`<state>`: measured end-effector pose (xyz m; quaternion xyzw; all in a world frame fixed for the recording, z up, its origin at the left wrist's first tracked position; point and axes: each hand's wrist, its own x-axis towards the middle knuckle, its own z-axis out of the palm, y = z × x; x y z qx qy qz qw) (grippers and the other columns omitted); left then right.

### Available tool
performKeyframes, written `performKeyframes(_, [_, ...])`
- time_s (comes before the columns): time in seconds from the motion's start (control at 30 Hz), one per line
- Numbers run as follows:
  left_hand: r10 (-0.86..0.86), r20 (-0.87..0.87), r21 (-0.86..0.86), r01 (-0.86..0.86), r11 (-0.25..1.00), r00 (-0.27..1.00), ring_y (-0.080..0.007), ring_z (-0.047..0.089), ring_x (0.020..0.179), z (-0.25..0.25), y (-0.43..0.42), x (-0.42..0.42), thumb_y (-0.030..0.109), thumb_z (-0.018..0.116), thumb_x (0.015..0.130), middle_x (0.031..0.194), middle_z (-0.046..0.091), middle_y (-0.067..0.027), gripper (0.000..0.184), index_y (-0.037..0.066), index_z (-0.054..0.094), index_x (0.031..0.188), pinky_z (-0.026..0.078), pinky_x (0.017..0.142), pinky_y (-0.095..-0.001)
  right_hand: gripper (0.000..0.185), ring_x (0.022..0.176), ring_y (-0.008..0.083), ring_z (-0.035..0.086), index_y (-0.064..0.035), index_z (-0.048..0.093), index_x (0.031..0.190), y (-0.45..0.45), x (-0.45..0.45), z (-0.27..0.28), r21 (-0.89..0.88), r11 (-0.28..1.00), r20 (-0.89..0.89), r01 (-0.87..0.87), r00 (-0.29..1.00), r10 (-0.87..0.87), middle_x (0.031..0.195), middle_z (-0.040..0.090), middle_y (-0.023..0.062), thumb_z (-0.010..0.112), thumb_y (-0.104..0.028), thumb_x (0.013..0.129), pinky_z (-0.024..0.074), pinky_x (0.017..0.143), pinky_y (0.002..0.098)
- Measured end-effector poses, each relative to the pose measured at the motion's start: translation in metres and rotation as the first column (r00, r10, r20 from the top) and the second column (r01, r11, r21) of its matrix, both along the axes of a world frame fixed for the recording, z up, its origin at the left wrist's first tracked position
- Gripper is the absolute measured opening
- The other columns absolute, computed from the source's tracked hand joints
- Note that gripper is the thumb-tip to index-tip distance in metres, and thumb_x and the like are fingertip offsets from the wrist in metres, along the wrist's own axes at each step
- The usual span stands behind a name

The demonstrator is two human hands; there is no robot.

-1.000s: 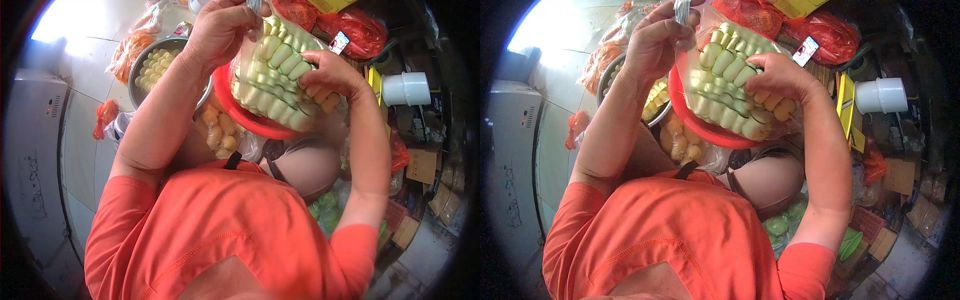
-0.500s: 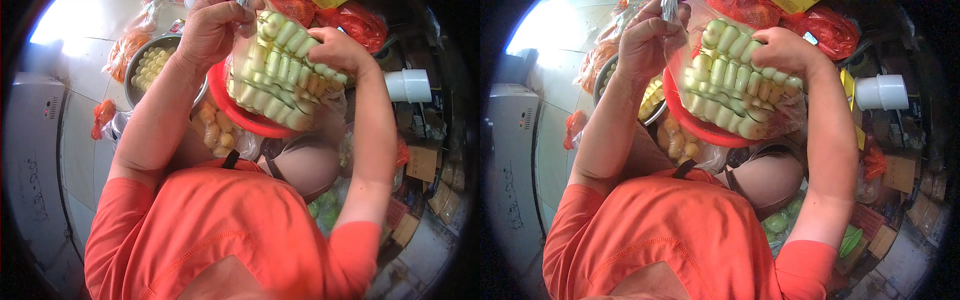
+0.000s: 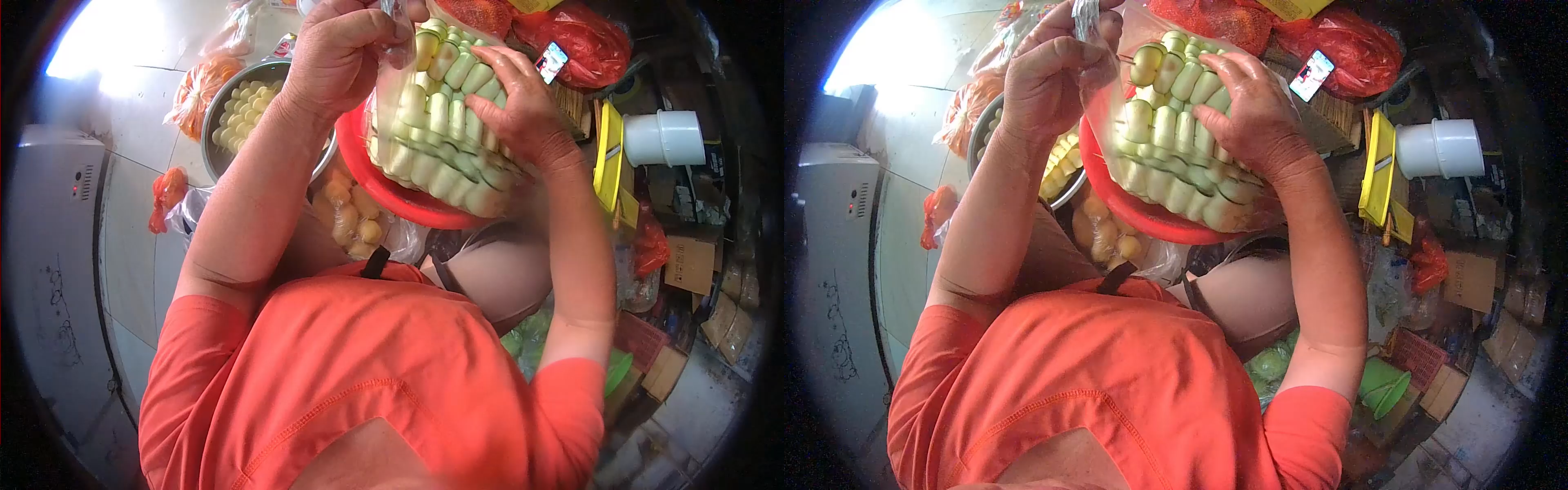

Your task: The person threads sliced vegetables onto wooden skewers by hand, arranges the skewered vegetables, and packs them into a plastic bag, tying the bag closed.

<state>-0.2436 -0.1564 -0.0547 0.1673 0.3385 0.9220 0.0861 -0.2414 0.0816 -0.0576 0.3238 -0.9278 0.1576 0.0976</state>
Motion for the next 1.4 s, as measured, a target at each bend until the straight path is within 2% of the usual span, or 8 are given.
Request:
performKeyframes(0.2, [0.005,-0.036,0.009,-0.004,1.000,0.999,-0.0108,0.049,0.059,-0.008,-0.001,-0.004,-0.006,0.048,0.069,0.087,0.058,-0.0075,0.047,-0.002,0.053,0.116,0.039,0.050,-0.0215,0.038,0.105,0.0309,0.055,-0.0024,0.061,0.103,0.001,-0.004,-0.001,-0.048,0.997,-0.081,0.053,0.995,-0.057,0.110,0.057,0.0155,0.067,-0.019,0.070,0.0427,0.095,0.0378])
performKeyframes(0.47, [0.020,-0.022,-0.015,-0.020,1.000,1.000,-0.0109,0.050,0.060,-0.006,0.000,-0.003,-0.006,0.048,0.070,0.087,0.057,-0.0081,0.047,-0.002,0.052,0.116,0.041,0.052,-0.0215,0.026,0.094,0.0187,0.059,-0.0006,0.064,0.100,0.018,-0.014,0.025,-0.305,0.946,0.406,0.112,0.914,0.022,0.098,0.062,0.0106,0.062,-0.015,0.079,0.0456,0.086,0.0294])
performKeyframes(0.7, [0.030,-0.020,-0.026,-0.031,0.999,0.999,-0.0110,0.051,0.062,-0.006,0.001,-0.005,-0.006,0.047,0.069,0.088,0.056,-0.0076,0.047,-0.001,0.053,0.115,0.041,0.052,-0.0215,0.027,0.097,0.0152,0.055,0.0009,0.060,0.106,0.014,-0.020,0.027,-0.167,0.986,0.589,-0.009,0.801,0.107,0.102,0.058,0.0056,0.057,-0.011,0.082,0.0428,0.088,0.0282])
performKeyframes(0.93, [0.040,-0.021,-0.066,-0.041,0.997,0.999,-0.0119,0.052,0.060,-0.007,-0.003,-0.004,-0.006,0.046,0.067,0.087,0.058,-0.0077,0.048,-0.001,0.053,0.115,0.041,0.051,-0.0217,0.035,0.103,0.0301,0.056,0.0003,0.060,0.107,0.002,0.000,0.020,-0.055,0.992,0.258,0.116,0.961,-0.098,0.108,0.058,0.0177,0.057,-0.020,0.078,0.0425,0.092,0.0363])
performKeyframes(1.0, [0.046,-0.020,-0.053,-0.047,0.997,0.999,-0.0121,0.052,0.060,-0.006,-0.001,-0.004,-0.006,0.046,0.067,0.087,0.058,-0.0077,0.048,-0.001,0.053,0.114,0.041,0.051,-0.0218,0.042,0.105,0.0317,0.054,-0.0022,0.057,0.114,0.002,0.005,0.012,-0.092,0.994,0.027,0.060,0.998,-0.057,0.113,0.056,0.0180,0.060,-0.027,0.080,0.0423,0.094,0.0384])
performKeyframes(1.13, [0.098,-0.019,-0.086,-0.099,0.991,0.995,-0.0121,0.051,0.059,-0.002,0.003,-0.002,-0.007,0.046,0.066,0.086,0.058,-0.0072,0.048,-0.002,0.053,0.113,0.041,0.051,-0.0219,0.058,0.116,0.0347,0.047,-0.0040,0.050,0.124,-0.013,0.025,-0.024,-0.046,0.999,-0.074,0.002,0.997,-0.005,0.121,0.052,0.0187,0.061,-0.042,0.082,0.0350,0.102,0.0427])
performKeyframes(1.37, [-0.087,-0.104,-0.085,0.079,0.993,0.991,-0.0169,0.051,0.069,-0.011,-0.002,-0.009,0.001,0.051,0.074,0.093,0.050,-0.0091,0.048,-0.004,0.044,0.122,0.044,0.061,-0.0249,0.057,0.121,0.0336,0.042,-0.0034,0.050,0.126,-0.010,0.027,-0.032,-0.053,0.999,-0.068,0.009,0.998,-0.013,0.129,0.046,0.0184,0.058,-0.042,0.084,0.0320,0.103,0.0424])
performKeyframes(1.4, [-0.008,-0.077,-0.127,-0.002,0.992,0.997,-0.0141,0.049,0.067,-0.007,0.001,-0.005,-0.001,0.049,0.073,0.093,0.051,-0.0082,0.050,-0.005,0.043,0.122,0.041,0.058,-0.0223,0.054,0.119,0.0337,0.044,-0.0026,0.052,0.123,-0.011,0.029,-0.029,-0.081,0.997,-0.081,0.022,0.996,-0.028,0.126,0.049,0.0193,0.060,-0.039,0.084,0.0336,0.102,0.0419])
